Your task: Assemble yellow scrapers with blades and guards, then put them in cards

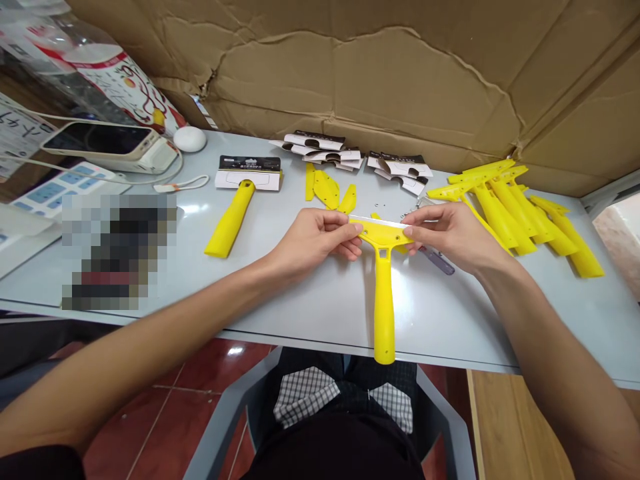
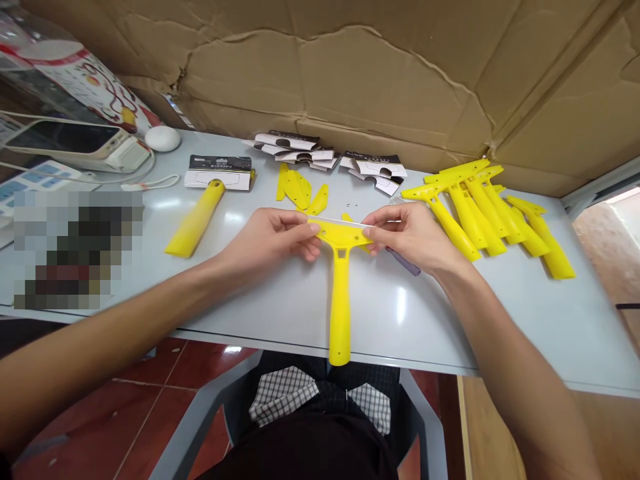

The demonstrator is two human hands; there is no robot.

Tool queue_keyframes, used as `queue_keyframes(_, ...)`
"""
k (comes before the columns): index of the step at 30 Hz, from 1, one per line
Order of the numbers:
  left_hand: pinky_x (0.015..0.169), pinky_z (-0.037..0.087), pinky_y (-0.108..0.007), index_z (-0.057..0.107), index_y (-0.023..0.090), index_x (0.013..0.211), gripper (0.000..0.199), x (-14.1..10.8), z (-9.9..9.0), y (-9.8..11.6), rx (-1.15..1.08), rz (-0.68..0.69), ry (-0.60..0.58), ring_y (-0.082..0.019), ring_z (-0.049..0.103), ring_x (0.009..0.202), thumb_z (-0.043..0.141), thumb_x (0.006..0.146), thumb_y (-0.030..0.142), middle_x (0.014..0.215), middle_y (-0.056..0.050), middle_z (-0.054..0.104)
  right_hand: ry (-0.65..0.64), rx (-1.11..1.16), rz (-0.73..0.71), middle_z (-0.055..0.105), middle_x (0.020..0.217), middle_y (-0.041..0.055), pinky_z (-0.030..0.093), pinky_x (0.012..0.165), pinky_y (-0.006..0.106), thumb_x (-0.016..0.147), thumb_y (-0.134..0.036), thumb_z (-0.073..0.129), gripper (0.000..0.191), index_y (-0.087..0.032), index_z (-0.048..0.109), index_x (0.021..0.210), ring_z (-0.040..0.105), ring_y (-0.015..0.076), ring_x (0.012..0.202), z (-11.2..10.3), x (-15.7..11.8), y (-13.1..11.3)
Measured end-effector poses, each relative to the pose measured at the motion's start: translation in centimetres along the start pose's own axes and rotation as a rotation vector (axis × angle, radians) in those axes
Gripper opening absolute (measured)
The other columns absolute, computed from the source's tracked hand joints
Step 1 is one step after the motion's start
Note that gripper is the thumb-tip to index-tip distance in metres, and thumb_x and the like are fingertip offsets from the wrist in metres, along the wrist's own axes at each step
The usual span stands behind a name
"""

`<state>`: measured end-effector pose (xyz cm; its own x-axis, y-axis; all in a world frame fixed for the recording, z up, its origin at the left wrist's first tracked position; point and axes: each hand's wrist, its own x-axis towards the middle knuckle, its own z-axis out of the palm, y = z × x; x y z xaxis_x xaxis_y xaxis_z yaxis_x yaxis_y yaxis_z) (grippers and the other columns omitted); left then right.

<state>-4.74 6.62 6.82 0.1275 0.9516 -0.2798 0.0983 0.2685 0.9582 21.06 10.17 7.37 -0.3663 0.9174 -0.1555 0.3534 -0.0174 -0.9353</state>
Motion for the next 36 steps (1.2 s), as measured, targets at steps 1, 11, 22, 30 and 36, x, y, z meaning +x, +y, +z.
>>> queue_keyframes(1,0.074,0.065,-0.031,0.08,0.014,0.081,0.018,0.0,0.0,0.0,-0.004,0.0,-0.002,-0.018,0.076,0.066,0.079,0.092,0.028,0.075,-0.01,0.081,-0.008,0.002,0.004,0.083,0.085,0.0052,0.067,0.075,0.039,0.083,-0.04,0.089,0.025,-0.022,0.084,0.1,0.077,0.0201,0.07,-0.1,-0.1,-0.1)
queue_keyframes(11,0.072,0.064,-0.032,0.079,0.014,0.079,0.017,0.1,0.0,-0.3,0.01,-0.016,-0.001,-0.018,0.075,0.063,0.08,0.09,0.028,0.075,-0.011,0.081,0.188,-0.281,-0.145,0.082,0.089,0.0076,0.063,0.072,0.041,0.094,-0.04,0.073,0.021,-0.021,0.083,0.096,0.075,0.0222,0.072,0.2,-0.2,-0.3)
queue_keyframes(22,0.069,0.062,-0.028,0.077,0.016,0.076,0.019,0.3,0.2,-1.0,0.009,0.03,-0.047,-0.015,0.073,0.063,0.079,0.091,0.027,0.075,-0.009,0.08,0.149,-0.648,-0.742,0.079,0.09,0.0054,0.052,0.085,0.045,0.103,-0.033,0.064,0.017,-0.027,0.079,0.096,0.066,0.027,0.092,3.5,-1.2,-0.8)
queue_keyframes(30,0.071,0.063,-0.027,0.077,0.015,0.076,0.018,0.5,0.5,-1.4,-0.065,0.029,-0.088,-0.013,0.072,0.065,0.084,0.087,0.028,0.075,-0.006,0.076,0.164,-0.895,-0.893,0.077,0.103,0.0099,0.042,0.082,0.044,0.106,-0.03,0.061,0.02,-0.022,0.076,0.096,0.062,0.0279,0.099,4.9,-0.8,0.5)
queue_keyframes(36,0.07,0.063,-0.028,0.078,0.014,0.077,0.018,0.9,0.2,-1.9,-0.119,0.021,-0.102,-0.013,0.073,0.065,0.082,0.089,0.027,0.077,-0.007,0.078,0.135,-0.818,-0.931,0.077,0.105,0.0086,0.046,0.082,0.043,0.104,-0.022,0.063,0.014,-0.022,0.076,0.103,0.066,0.0264,0.099,4.0,-0.5,1.0)
